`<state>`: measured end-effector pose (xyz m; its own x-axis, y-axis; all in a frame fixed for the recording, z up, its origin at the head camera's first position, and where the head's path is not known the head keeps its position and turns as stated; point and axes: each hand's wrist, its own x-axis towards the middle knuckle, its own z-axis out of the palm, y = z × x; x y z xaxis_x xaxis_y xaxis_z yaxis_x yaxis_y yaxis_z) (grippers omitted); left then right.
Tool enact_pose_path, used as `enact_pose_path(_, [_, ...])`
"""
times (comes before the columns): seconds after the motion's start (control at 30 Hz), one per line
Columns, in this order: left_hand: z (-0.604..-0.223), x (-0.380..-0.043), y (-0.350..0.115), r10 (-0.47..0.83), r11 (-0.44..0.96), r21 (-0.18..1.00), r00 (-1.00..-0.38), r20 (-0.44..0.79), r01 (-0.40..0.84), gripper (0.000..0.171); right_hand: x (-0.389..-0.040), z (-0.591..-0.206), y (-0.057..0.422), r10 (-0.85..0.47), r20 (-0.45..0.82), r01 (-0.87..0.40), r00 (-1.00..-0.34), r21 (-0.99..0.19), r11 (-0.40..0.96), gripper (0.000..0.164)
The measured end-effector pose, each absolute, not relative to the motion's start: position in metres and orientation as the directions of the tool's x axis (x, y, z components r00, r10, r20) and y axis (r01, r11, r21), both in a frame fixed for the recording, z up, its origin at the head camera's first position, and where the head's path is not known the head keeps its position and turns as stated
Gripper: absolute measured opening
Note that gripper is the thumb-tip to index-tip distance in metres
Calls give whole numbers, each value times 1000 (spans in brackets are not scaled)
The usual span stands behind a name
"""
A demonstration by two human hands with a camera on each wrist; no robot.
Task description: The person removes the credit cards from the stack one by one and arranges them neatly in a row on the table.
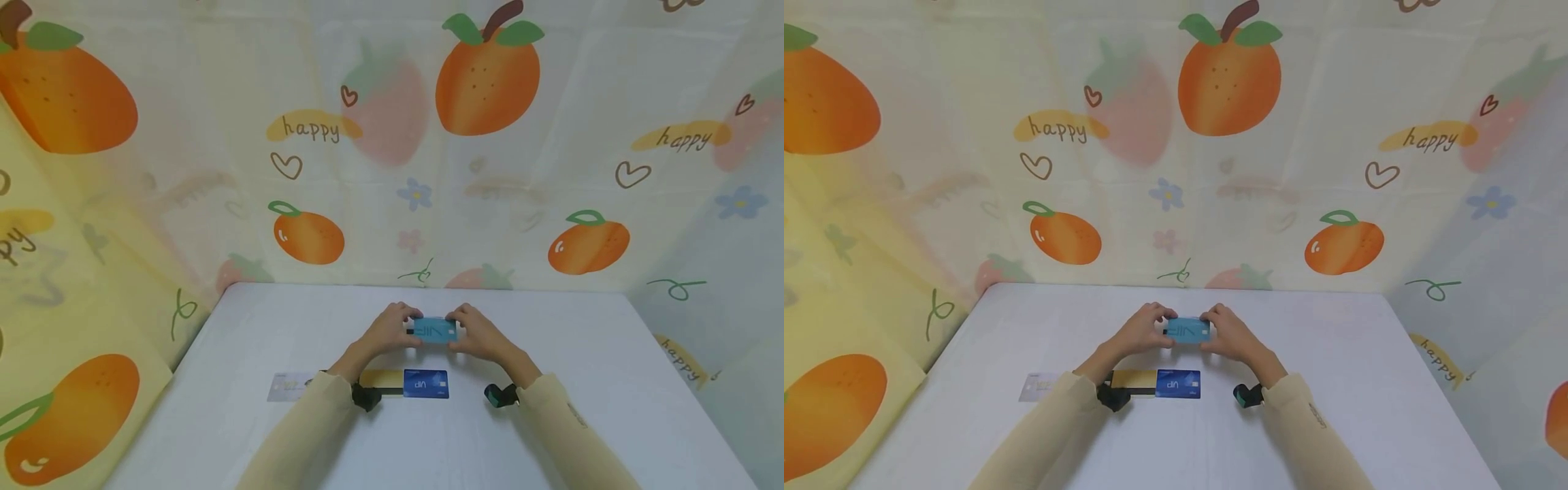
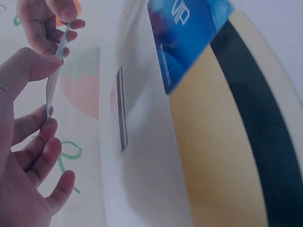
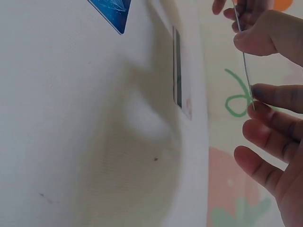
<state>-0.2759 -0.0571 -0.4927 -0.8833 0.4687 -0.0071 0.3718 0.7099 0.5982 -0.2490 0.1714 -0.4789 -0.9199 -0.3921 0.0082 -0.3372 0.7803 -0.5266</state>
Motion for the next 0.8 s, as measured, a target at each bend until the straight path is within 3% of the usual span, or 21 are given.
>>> enact_pose_path(0.43, [-490, -254, -49, 478, 695, 610, -878, 4, 380, 54, -230, -476, 182, -407, 53, -375, -912, -510, 774, 49])
enact_pose_path(0.8, [-494, -239, -42, 501, 700, 599, -865, -23, 389, 54, -218, -480, 191, -384, 8, -329, -923, -533, 779, 48])
